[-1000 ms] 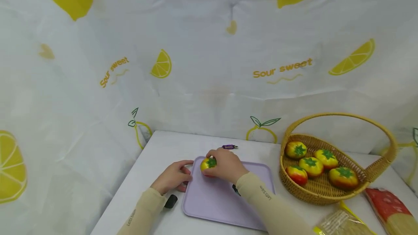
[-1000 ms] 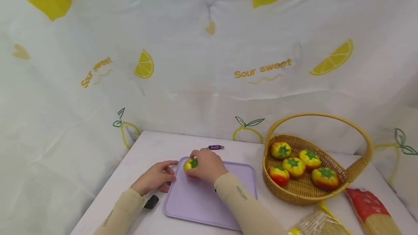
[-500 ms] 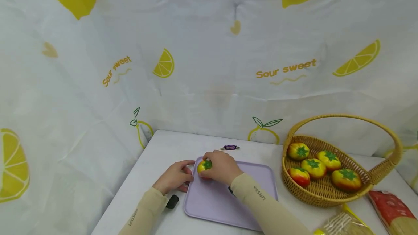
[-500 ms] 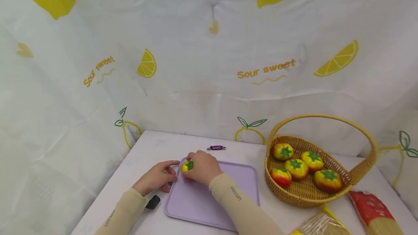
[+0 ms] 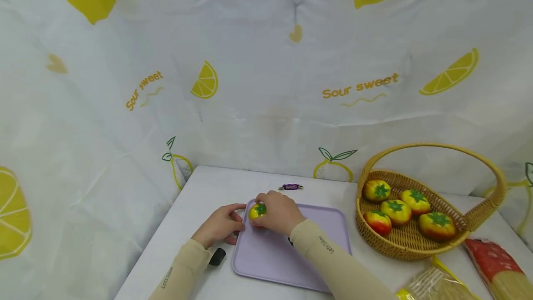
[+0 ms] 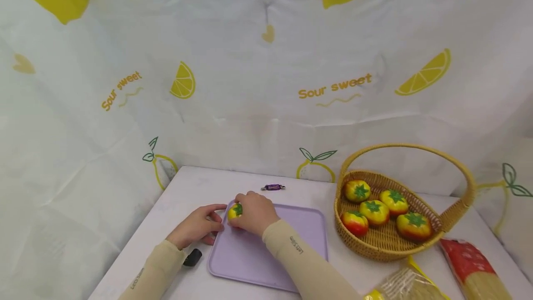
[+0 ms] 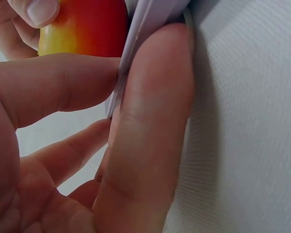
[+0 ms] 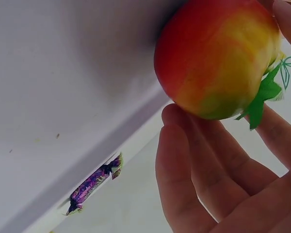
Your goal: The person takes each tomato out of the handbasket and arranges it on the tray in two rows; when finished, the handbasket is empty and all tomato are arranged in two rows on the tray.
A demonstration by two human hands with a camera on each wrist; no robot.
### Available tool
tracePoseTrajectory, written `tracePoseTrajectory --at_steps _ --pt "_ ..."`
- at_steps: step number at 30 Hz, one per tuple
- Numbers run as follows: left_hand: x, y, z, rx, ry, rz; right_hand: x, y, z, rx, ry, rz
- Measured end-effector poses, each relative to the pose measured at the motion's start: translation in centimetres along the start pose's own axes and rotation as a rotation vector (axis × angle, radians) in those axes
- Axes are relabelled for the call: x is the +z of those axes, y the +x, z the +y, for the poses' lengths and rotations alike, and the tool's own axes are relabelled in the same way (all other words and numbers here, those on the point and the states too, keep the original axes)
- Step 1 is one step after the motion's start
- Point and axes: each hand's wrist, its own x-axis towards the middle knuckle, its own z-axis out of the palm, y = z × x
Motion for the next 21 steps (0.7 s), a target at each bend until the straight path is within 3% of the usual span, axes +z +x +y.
tracePoseTrajectory --at_steps 11,21 --pt "0.9 0.9 0.5 0.022 -0.008 -0.038 -2.8 -2.7 1.1 0.028 0.04 0.026" --pt "-0.1 0.0 -0.5 0.008 -0.003 -0.01 -8.0 -9.0 4.8 0.055 -0.002 0.06"
